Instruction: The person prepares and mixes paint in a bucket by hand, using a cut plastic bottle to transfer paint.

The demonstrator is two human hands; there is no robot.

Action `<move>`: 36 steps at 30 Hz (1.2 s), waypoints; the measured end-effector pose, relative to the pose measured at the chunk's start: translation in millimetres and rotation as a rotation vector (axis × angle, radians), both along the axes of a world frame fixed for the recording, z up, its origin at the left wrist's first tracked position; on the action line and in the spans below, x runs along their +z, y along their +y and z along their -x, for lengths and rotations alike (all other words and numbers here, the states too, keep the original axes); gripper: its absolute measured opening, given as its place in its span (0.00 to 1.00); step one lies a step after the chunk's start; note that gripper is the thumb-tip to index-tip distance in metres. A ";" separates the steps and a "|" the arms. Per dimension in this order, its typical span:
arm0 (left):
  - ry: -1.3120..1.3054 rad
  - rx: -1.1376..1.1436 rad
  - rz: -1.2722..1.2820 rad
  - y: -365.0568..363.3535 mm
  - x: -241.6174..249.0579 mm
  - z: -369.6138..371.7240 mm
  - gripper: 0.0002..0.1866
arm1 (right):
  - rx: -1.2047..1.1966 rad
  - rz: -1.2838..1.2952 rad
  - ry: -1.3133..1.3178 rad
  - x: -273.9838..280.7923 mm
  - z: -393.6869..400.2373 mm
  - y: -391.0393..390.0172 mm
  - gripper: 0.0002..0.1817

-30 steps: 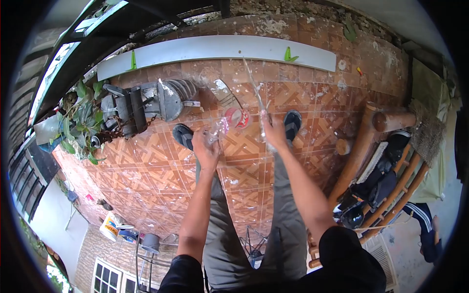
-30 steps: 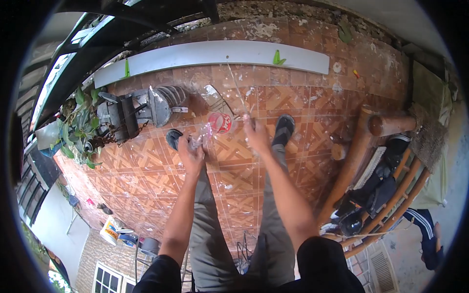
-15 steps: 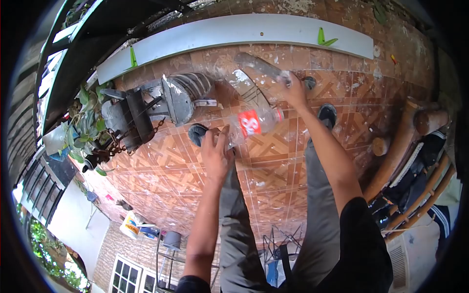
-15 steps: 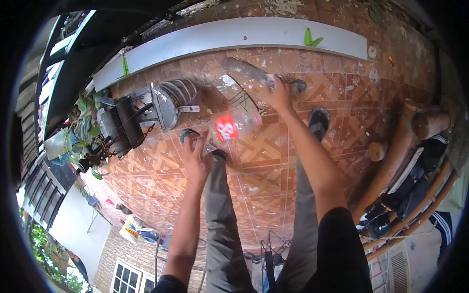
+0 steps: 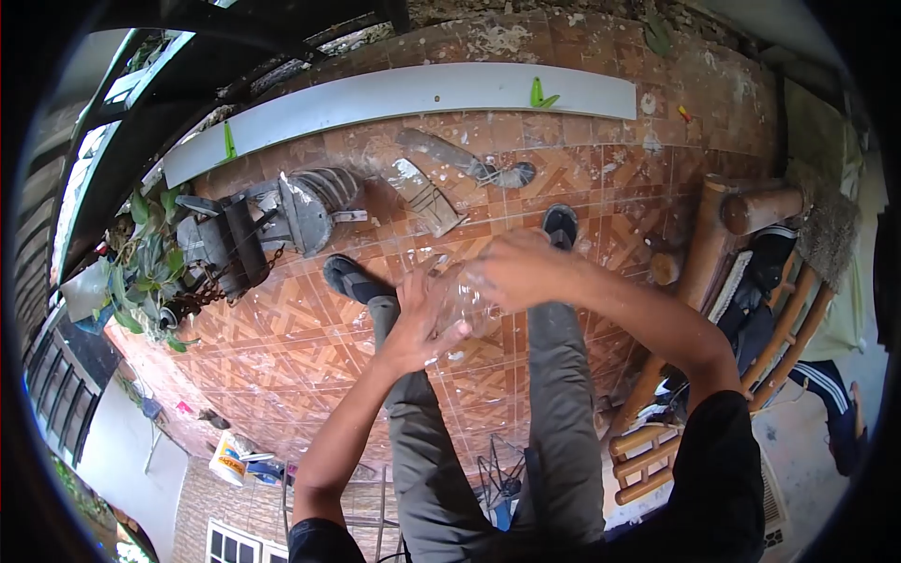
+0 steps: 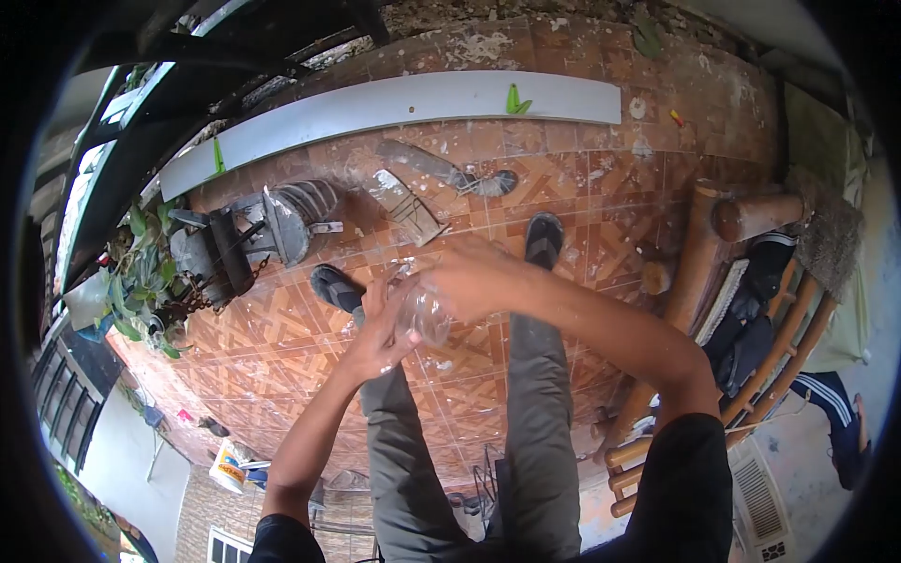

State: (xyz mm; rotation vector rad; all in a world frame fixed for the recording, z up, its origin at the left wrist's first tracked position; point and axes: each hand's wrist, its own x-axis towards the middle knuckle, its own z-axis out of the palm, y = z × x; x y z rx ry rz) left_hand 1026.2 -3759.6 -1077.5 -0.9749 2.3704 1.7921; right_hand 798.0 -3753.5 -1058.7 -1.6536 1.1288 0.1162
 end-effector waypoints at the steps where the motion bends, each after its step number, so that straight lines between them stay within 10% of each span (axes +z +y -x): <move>1: 0.036 -0.027 -0.023 -5.3 5.5 6.8 0.37 | 0.093 0.075 0.071 13.8 -6.3 2.0 0.11; 6: -0.325 -0.267 -0.125 -13.1 56.1 30.3 0.12 | 0.106 0.356 -0.065 40.2 -15.7 29.3 0.13; 15: 0.375 -0.184 0.185 -3.6 159.4 -2.8 0.08 | 0.007 -0.226 -0.563 137.8 20.3 38.2 0.09; 17: 0.298 -0.020 0.218 -23.5 183.3 -38.0 0.08 | -0.312 0.182 -0.378 98.4 96.0 72.5 0.11; 20: -0.285 0.681 -0.110 -15.1 179.8 -79.9 0.12 | -0.825 -0.028 0.116 87.0 178.6 93.3 0.10; 25: -0.113 1.164 -0.104 3.3 136.1 -37.6 0.17 | -1.703 -0.296 -0.516 19.3 185.8 14.6 0.17; 27: -0.019 1.258 -0.164 9.1 137.8 -13.9 0.17 | -1.867 -0.329 -0.262 40.7 162.2 -25.5 0.25; 32: 0.172 1.203 -0.313 30.5 189.7 41.5 0.14 | -0.580 0.173 -0.396 155.8 45.6 38.5 0.55; 36: 0.351 1.071 -0.305 73.3 269.9 39.4 0.11 | -0.488 -0.108 -0.584 252.0 5.3 65.1 0.54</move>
